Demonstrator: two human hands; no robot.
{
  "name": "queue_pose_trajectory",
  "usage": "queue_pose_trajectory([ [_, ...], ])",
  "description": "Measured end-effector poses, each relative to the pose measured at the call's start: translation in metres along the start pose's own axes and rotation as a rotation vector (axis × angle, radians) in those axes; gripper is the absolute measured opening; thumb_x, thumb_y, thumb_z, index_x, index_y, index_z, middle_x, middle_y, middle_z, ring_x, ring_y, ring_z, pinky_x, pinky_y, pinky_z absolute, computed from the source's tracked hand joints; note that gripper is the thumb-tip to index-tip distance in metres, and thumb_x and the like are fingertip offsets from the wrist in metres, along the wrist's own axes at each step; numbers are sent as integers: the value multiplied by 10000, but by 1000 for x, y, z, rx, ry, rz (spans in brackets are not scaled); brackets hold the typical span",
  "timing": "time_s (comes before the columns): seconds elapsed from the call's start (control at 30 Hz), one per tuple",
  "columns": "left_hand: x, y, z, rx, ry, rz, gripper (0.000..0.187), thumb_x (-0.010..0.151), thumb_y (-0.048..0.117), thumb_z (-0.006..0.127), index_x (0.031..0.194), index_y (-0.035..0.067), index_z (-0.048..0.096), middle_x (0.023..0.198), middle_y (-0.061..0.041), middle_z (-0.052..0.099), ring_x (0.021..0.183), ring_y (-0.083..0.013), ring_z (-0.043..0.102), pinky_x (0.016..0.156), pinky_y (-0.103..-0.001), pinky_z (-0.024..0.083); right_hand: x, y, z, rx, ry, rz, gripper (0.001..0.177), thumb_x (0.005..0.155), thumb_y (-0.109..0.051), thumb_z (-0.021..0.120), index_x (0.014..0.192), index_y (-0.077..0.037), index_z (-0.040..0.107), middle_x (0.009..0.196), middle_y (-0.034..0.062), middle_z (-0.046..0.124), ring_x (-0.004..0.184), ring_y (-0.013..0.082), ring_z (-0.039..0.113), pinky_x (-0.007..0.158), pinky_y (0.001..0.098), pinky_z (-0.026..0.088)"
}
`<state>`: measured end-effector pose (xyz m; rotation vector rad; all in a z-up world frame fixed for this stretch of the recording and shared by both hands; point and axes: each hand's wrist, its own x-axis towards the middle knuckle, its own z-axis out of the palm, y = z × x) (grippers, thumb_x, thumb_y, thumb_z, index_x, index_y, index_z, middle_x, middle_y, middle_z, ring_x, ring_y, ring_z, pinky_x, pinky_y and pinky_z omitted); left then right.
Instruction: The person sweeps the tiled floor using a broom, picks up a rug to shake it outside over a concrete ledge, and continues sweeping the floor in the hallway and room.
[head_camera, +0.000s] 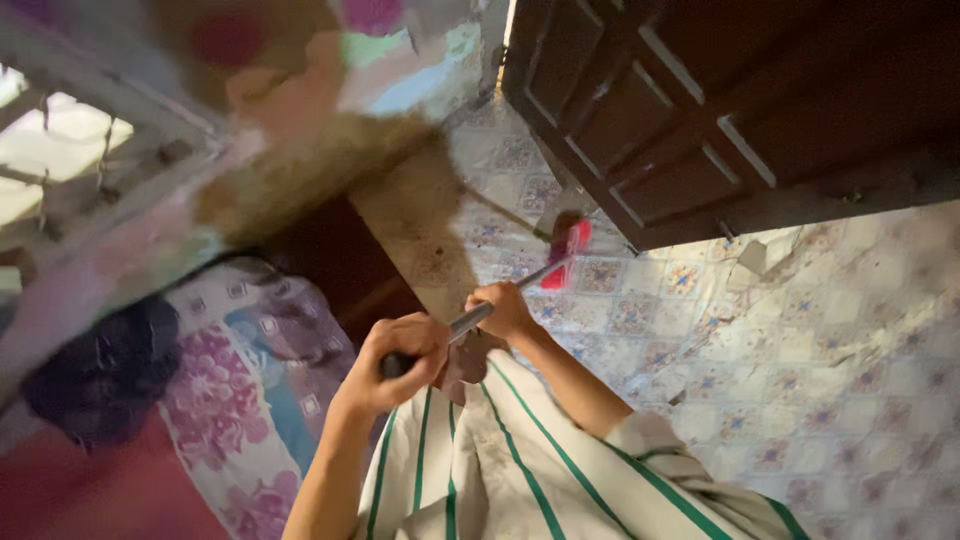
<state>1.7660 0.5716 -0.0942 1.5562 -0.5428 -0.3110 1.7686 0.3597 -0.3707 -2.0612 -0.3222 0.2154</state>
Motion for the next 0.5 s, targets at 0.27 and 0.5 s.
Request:
queue_pose_trajectory([
  [0.27,104,29,-24,346,-263,357,178,706,96,757,654,50,592,664,-109,570,659,-315,576,622,-428,430,142,-34,-16,799,194,-1,330,983,-172,575,667,-73,578,584,-15,558,491,98,509,473,246,392],
  [0.5,141,-62,22,195,-370,184,125,826,68,734,816,25,617,756,-108,580,718,-244,581,682,-376,477,101,75,-52,110,378,-131,194,875,-194,683,719,-120,594,686,40,641,603,190,590,580,342,478],
])
